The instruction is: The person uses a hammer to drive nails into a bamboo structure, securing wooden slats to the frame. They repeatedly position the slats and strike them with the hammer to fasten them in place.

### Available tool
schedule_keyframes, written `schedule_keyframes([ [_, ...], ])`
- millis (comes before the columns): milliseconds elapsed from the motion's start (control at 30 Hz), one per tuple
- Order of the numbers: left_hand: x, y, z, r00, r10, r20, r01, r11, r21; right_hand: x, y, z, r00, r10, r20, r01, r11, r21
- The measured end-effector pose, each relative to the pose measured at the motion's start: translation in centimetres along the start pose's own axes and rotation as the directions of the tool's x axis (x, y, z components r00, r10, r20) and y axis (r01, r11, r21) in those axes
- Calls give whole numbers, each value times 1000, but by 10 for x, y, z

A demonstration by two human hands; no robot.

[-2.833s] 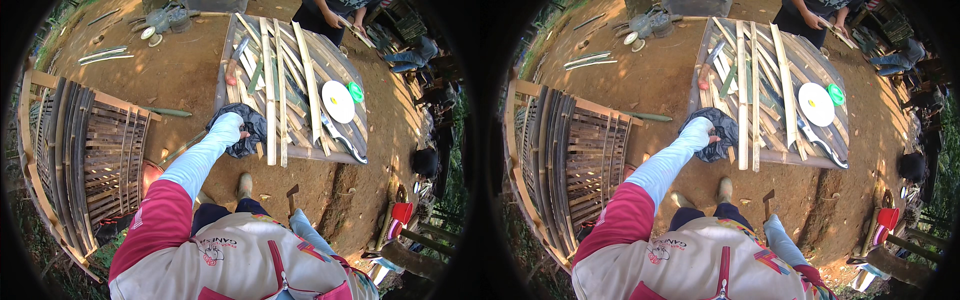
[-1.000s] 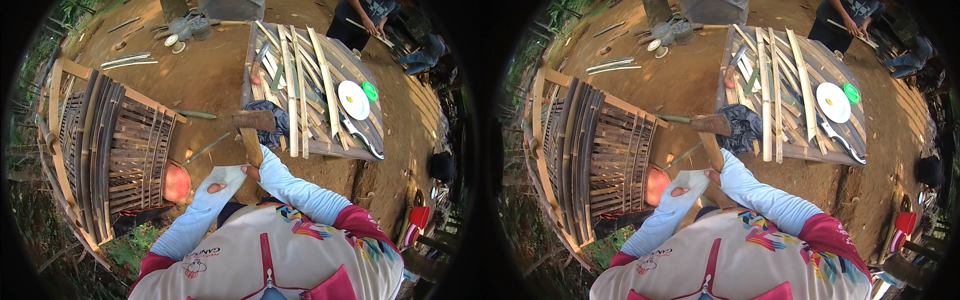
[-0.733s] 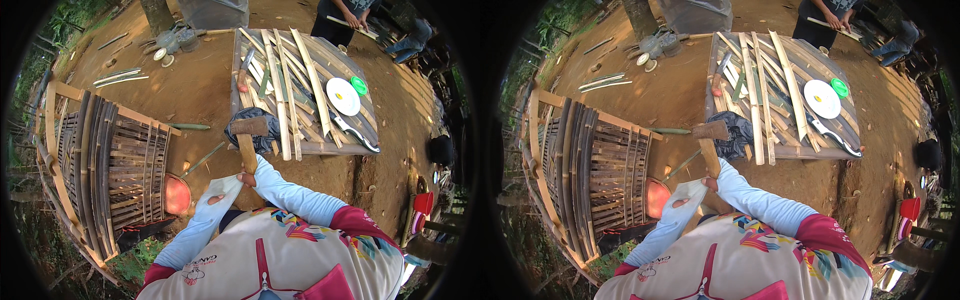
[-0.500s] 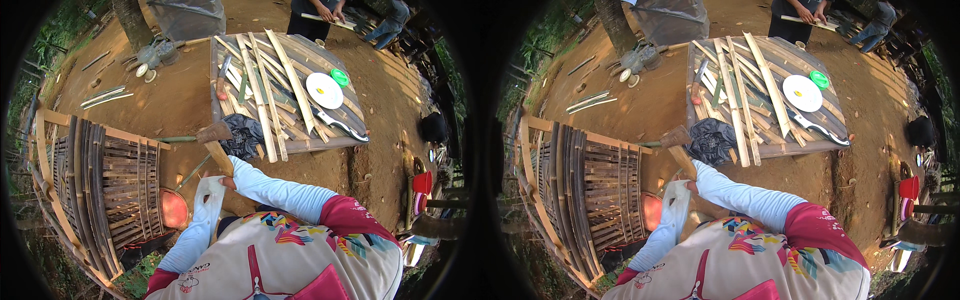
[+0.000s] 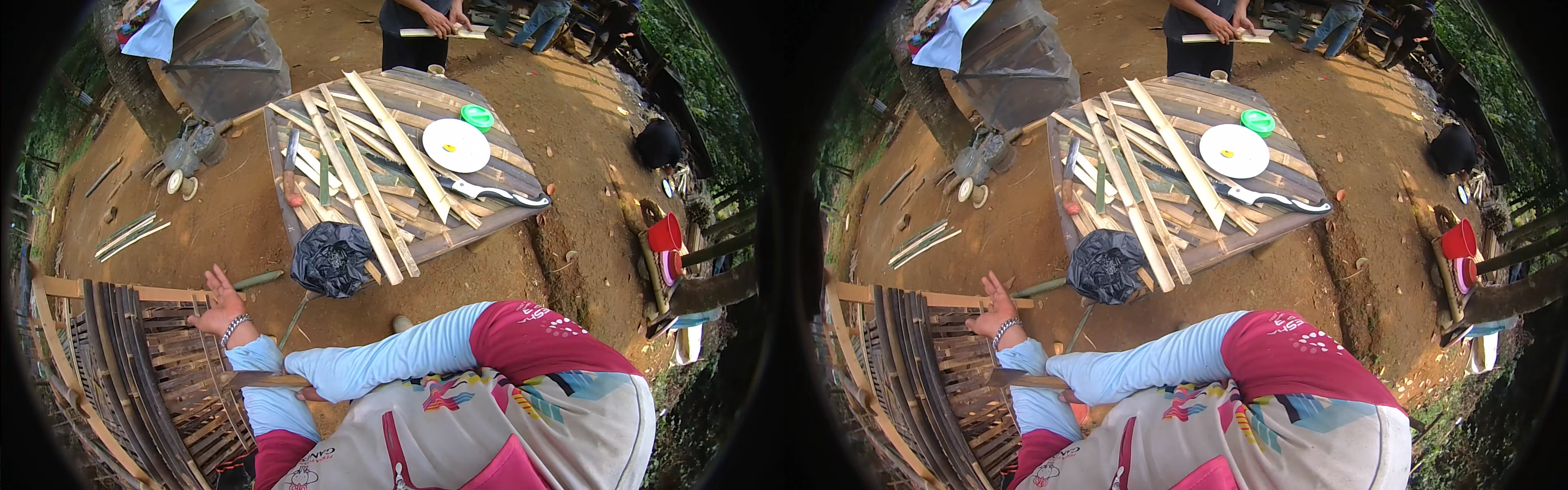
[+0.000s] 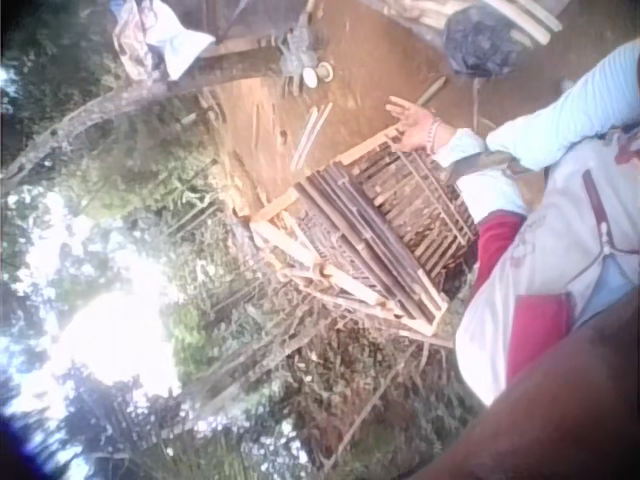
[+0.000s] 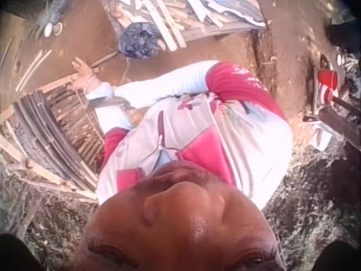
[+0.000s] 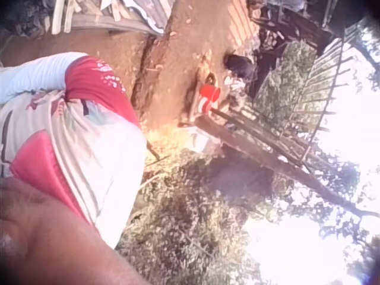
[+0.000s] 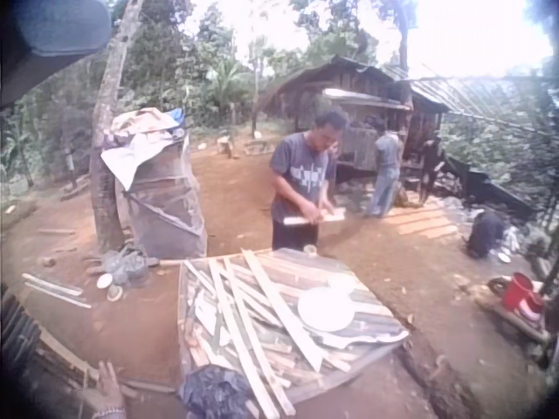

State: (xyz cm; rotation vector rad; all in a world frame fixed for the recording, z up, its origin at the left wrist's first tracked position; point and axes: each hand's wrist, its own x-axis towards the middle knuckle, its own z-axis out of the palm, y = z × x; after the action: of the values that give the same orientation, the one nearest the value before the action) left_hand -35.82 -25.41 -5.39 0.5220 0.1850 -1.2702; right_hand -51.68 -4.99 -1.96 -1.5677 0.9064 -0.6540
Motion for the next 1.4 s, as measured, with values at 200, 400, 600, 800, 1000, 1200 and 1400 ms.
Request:
schedule_keyframes([
  [200,-37,-16,-3,957,156,244,-217,944,248,-33,27,-33,964,230,-131,-185,939,291],
  [400,-39,-72,-56,842,-2,539,-488,421,764,-103,129,-60,701,415,-580,-265,907,328],
  [600,-33,-127,-90,665,-562,491,-709,-271,651,-198,158,-54,329,744,-581,-735,588,337],
  [800,0,-159,-121,568,-766,302,-823,-515,240,-237,191,-10,231,769,-596,-799,499,335],
  [1000,14,-165,-127,460,-848,262,-882,-470,28,-233,188,-5,231,781,-580,-813,483,327],
  [1200,20,-165,-127,399,-881,254,-909,-416,-13,-239,199,-8,164,790,-591,-778,471,415],
  [1400,13,-171,-114,414,-894,173,-901,-429,-59,-239,193,-17,172,802,-572,-760,477,441],
])
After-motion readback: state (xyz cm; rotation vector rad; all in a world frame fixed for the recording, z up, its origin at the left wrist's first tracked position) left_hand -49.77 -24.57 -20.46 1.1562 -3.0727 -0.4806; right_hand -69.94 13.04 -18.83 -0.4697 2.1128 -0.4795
